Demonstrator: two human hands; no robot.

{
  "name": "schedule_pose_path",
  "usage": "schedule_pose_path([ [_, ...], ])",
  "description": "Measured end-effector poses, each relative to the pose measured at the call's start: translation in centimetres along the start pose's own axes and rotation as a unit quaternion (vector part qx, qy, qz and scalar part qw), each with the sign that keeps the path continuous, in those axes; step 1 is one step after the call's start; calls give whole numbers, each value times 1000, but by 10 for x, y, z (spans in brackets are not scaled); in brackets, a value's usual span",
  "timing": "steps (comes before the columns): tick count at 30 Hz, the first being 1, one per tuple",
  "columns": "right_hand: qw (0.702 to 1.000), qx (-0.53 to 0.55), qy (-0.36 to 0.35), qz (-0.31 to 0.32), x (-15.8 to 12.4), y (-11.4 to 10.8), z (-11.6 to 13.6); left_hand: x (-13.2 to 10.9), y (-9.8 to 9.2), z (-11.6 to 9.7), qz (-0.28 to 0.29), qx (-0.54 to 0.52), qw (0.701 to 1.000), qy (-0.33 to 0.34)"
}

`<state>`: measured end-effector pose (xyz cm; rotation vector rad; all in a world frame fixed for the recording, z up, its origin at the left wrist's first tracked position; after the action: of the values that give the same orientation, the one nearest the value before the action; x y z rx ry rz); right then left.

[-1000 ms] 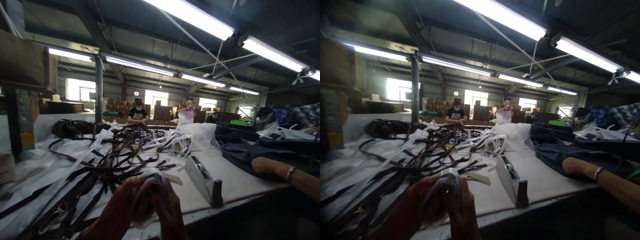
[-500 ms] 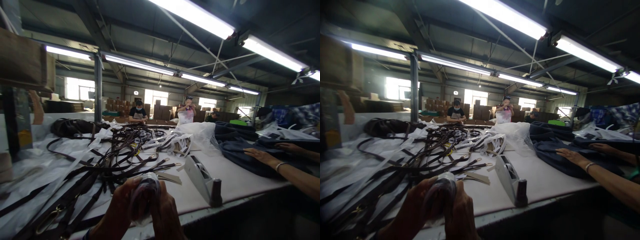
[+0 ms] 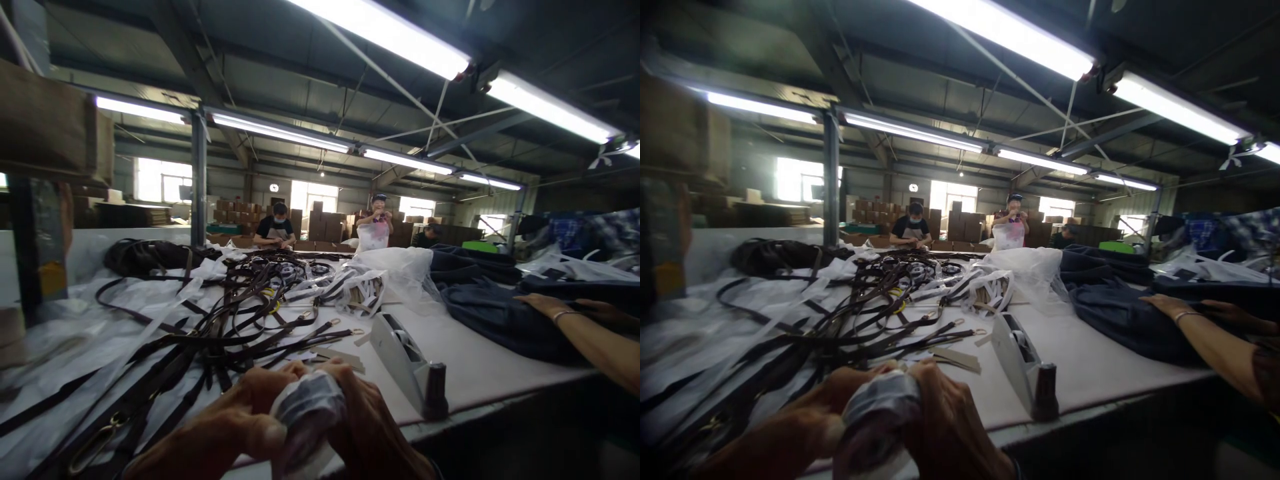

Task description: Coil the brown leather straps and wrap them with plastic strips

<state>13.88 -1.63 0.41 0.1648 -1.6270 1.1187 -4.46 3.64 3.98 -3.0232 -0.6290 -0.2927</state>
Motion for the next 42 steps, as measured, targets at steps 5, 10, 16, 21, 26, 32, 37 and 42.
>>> schedule_pose_path([
  [5,984,-159,-42,67,1,2,16,-13,-16,8,-57,30,995,-72],
  [10,952,-248,-95,155,-5,11,14,-6,-7,-6,-74,218,960,-162],
  [16,966,66,49,247,2,4,-8,-6,-26,18,-46,376,924,-48],
  [21,941,228,92,233,7,4,-39,2,-54,39,-1,449,893,38],
  [26,957,149,53,243,-5,35,-69,16,-75,58,9,486,873,39],
  [32,953,82,76,282,-22,76,-81,17,-99,90,31,515,855,60],
  [37,945,121,102,285,-22,84,-82,26,-87,94,-21,610,792,-9],
  [42,919,243,161,266,-3,49,-103,32,-79,96,-21,579,815,-23],
])
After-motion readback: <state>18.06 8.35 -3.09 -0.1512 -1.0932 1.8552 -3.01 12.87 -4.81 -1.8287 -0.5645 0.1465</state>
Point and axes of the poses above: each hand's wrist, its own x-axis towards the middle knuckle, its own y-axis out of the palm, z = x × y, the point moved 2 cm from there along x, towards the middle knuckle, and after that the axes turned 7 degrees about -y, right-handed, at the moved point
